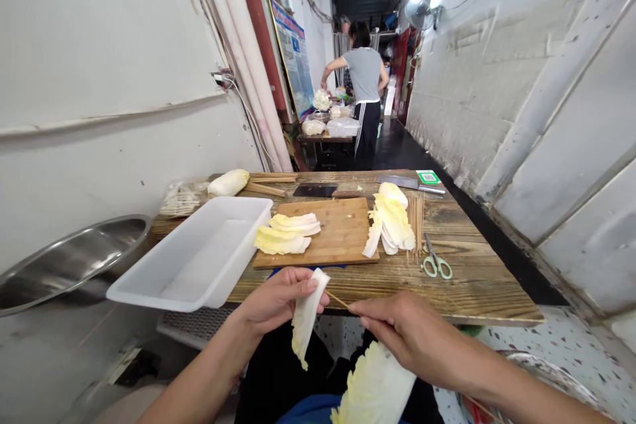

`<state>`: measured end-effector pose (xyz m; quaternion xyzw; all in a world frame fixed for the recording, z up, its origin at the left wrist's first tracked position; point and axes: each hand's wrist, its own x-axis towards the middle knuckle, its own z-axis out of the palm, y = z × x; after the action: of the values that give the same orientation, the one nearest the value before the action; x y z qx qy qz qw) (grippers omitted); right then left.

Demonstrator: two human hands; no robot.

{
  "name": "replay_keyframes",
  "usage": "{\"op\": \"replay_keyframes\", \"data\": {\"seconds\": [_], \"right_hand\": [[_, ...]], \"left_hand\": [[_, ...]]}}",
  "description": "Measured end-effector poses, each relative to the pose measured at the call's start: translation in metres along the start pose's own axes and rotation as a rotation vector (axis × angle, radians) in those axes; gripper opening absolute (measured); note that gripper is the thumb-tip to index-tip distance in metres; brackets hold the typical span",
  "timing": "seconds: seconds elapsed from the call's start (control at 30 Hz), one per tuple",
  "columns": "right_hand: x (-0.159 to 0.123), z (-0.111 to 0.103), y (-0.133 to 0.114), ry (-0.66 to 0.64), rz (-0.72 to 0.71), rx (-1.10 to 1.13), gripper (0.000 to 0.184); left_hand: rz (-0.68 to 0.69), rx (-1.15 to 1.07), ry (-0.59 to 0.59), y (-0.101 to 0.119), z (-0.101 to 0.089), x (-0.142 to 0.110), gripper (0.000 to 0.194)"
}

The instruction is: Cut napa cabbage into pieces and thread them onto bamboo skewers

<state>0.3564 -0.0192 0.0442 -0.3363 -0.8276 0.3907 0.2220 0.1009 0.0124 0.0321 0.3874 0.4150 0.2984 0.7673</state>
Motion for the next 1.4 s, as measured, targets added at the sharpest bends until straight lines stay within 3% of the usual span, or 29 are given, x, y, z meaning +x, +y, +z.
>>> {"op": "replay_keyframes", "data": {"seconds": [0.37, 0.73, 1.07, 1.2, 1.4], "right_hand": [[-0.003, 0.004, 0.005, 0.059, -0.012, -0.048, 0.034], [0.001, 0.005, -0.004, 0.042, -0.003, -0.08, 0.034], [0.004, -0.006, -0.007, 0.052, -0.025, -0.038, 0.036], [0.0, -0.011, -0.014, 0.005, -0.042, -0.074, 0.038], [-0.01, -0.017, -0.035, -0.075, -0.063, -0.24, 0.047]], "left_hand": [[-0.011, 0.076, -0.023, 0.004, 0.007, 0.0, 0.038], [-0.027, 0.094, -0.013, 0.005, 0.015, -0.001, 0.042], [0.08, 0.041, 0.015, 0.009, 0.017, -0.008, 0.039], [0.143, 0.058, 0.018, 0.007, 0.022, -0.016, 0.034], [0.102, 0.026, -0.032, 0.004, 0.031, -0.031, 0.032]]}}
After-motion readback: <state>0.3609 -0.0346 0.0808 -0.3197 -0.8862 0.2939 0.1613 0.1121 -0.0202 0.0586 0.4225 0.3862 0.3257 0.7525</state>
